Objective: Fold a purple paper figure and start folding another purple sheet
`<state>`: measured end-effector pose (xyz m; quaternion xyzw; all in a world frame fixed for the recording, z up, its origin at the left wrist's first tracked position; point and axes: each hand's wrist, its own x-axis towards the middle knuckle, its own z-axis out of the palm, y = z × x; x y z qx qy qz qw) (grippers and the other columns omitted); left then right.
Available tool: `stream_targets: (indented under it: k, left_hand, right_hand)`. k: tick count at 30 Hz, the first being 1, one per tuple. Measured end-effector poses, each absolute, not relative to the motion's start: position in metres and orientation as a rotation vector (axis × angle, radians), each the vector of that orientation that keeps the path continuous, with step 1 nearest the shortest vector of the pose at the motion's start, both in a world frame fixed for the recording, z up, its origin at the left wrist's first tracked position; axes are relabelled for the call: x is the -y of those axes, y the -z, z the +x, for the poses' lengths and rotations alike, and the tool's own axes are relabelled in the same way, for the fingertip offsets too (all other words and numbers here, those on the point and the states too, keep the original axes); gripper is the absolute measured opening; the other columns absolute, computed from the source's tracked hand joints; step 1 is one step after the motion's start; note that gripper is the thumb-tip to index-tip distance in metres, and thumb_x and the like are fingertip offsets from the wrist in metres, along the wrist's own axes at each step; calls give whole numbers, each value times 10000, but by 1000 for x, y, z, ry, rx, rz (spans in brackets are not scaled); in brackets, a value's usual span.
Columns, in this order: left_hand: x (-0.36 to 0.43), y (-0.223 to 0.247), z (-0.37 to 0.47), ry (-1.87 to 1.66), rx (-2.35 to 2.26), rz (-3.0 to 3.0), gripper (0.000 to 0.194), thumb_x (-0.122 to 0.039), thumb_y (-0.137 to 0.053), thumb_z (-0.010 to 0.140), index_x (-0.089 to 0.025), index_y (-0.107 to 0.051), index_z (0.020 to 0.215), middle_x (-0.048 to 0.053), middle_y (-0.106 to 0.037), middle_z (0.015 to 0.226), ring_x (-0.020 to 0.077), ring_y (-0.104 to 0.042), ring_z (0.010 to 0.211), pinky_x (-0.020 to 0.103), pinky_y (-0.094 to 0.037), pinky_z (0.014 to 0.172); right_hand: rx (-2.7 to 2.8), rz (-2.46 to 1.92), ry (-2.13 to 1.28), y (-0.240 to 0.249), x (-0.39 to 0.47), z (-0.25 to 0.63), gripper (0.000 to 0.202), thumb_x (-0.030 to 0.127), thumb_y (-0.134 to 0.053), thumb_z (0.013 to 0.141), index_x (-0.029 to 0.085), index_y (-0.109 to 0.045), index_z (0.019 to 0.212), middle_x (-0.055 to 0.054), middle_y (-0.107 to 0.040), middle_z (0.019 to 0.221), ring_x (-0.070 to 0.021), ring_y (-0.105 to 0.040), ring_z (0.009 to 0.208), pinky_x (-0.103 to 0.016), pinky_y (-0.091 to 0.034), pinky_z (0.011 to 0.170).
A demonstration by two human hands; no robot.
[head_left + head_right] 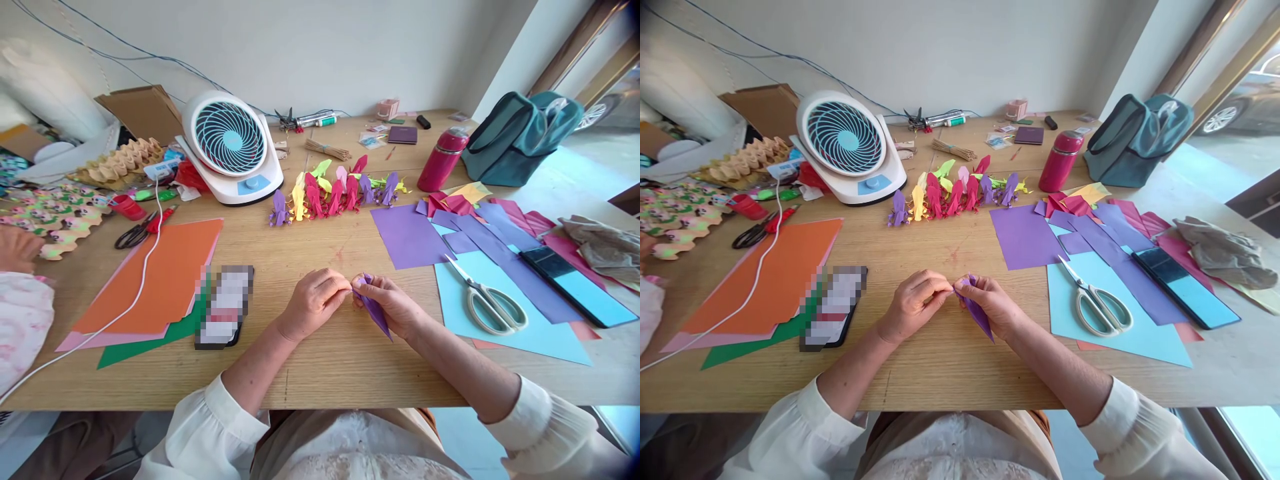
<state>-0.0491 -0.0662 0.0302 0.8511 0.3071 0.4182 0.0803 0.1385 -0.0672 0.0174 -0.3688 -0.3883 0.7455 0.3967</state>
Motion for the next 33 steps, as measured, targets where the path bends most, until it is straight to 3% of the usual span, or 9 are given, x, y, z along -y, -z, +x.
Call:
stream_targets:
  k: [8,13,21,28,33]
  left_hand:
    - [73,-30,-40,-1228,-1041,2195,96,-110,-539,894,-183,-530,832,8,-560,798,121,-531,719,239,-440,679]
    - [75,-26,-33,-1184,-1156,1808,100,-167,-556,878,-183,-523,785,-6,-570,751,113,-533,673,225,-434,635]
    - [75,-21,-31,-1116,-1241,1463,136,-242,-611,821,-172,-540,727,-28,-556,683,93,-479,615,208,-382,587]
    - [77,-24,-26,-1183,-999,1142,225,-253,-667,809,-199,-501,951,-36,-581,768,94,-535,716,207,-410,695]
    - [77,-26,-27,-1122,-911,1002,303,-259,-688,783,-213,-510,1023,-29,-565,784,91,-513,675,205,-388,638]
  right_hand:
    - [1129,-953,-1763,-21,71,137,343,512,-768,740,194,-641,746,20,-495,656,-107,-380,596,-253,-289,553]
    - [1196,-1023,-1644,-22,73,134,393,551,-761,729,197,-594,766,49,-435,631,-88,-296,534,-249,-226,491]
    - [1306,-1089,-1449,-20,73,129,417,567,-728,760,187,-557,768,51,-447,630,-88,-334,551,-242,-272,510]
    - [1313,-1051,-1461,-18,73,128,404,556,-727,773,187,-563,786,57,-447,628,-87,-329,540,-244,-274,509]
    - [1328,-1000,-1501,-15,73,128,357,531,-714,801,199,-586,813,35,-505,671,-101,-386,571,-251,-300,537]
